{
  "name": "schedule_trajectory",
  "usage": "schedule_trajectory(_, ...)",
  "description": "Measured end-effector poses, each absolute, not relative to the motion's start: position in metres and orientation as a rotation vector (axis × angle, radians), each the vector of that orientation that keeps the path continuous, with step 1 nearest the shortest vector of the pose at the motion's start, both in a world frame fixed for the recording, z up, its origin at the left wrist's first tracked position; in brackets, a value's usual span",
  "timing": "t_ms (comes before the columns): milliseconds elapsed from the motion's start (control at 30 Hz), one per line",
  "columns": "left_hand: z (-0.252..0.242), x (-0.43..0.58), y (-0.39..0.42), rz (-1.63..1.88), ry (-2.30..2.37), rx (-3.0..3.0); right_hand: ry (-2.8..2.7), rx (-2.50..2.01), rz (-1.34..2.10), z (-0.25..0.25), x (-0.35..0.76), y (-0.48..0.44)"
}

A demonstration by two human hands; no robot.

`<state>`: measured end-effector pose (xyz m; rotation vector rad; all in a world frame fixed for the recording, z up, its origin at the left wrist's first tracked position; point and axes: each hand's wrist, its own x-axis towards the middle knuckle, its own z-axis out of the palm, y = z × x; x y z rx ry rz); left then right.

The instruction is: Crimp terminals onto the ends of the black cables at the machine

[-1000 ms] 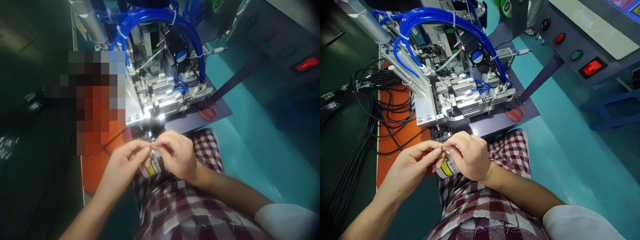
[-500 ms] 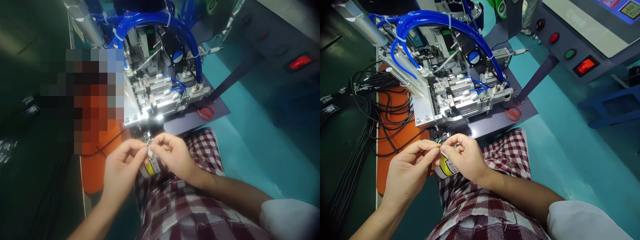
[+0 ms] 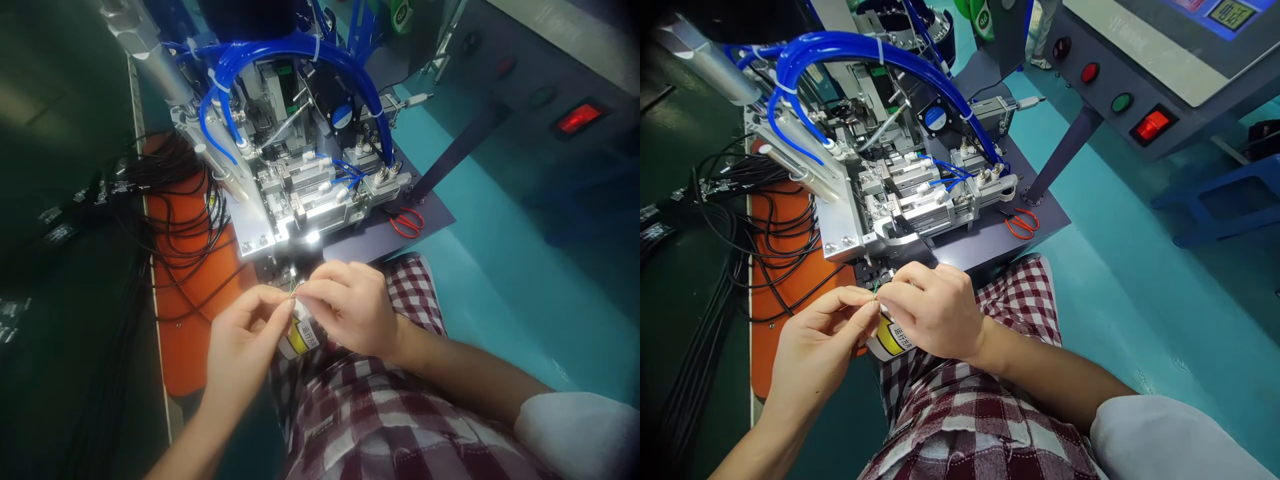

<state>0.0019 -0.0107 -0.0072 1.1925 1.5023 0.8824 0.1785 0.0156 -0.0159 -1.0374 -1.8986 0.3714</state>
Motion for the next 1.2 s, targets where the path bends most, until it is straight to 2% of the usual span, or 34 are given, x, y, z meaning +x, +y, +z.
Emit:
schedule_trajectory(67, -0.006, 0.003, -0.011, 0.885, 1.521, 1.198, -2.007, -1.004, 0.130, -0.018, 0.183, 0.015)
schedule_trajectory(167, -0.006, 0.003, -0.012, 0.890, 1.527, 1.171, -2.029, -0.960, 0.047, -0.022, 0.185, 0.015)
schedule_trajectory(267, -0.009, 0.003, -0.012, 0.885, 1.502, 1.104, -1.976, -0.959, 0.098, -0.027, 0.181, 0.014)
schedule_trajectory(567, -0.005, 0.009, -0.011, 1.017, 1.358, 0.900, -1.658, -1.021, 0.541, -0.029, 0.161, 0.009)
schedule_trajectory(733, -0.004, 0.017, -0.011, 1.112, 1.319, 0.766, -1.853, -0.998, 0.296, -0.039, 0.159, 0.010)
schedule_trajectory(800, -0.004, 0.018, -0.010, 1.140, 1.313, 0.749, -1.836, -1.010, 0.327, -0.039, 0.160, 0.012)
schedule_trajectory(867, -0.004, 0.017, -0.010, 1.145, 1.295, 0.752, -1.790, -1.014, 0.512, -0.036, 0.164, 0.014)
schedule_trajectory(1067, -0.004, 0.013, -0.010, 1.098, 1.307, 0.814, -1.357, -1.168, 1.437, -0.019, 0.177, 0.023)
schedule_trajectory(1200, -0.005, 0.012, -0.010, 1.076, 1.329, 0.830, -1.102, -1.158, 1.751, -0.016, 0.174, 0.028)
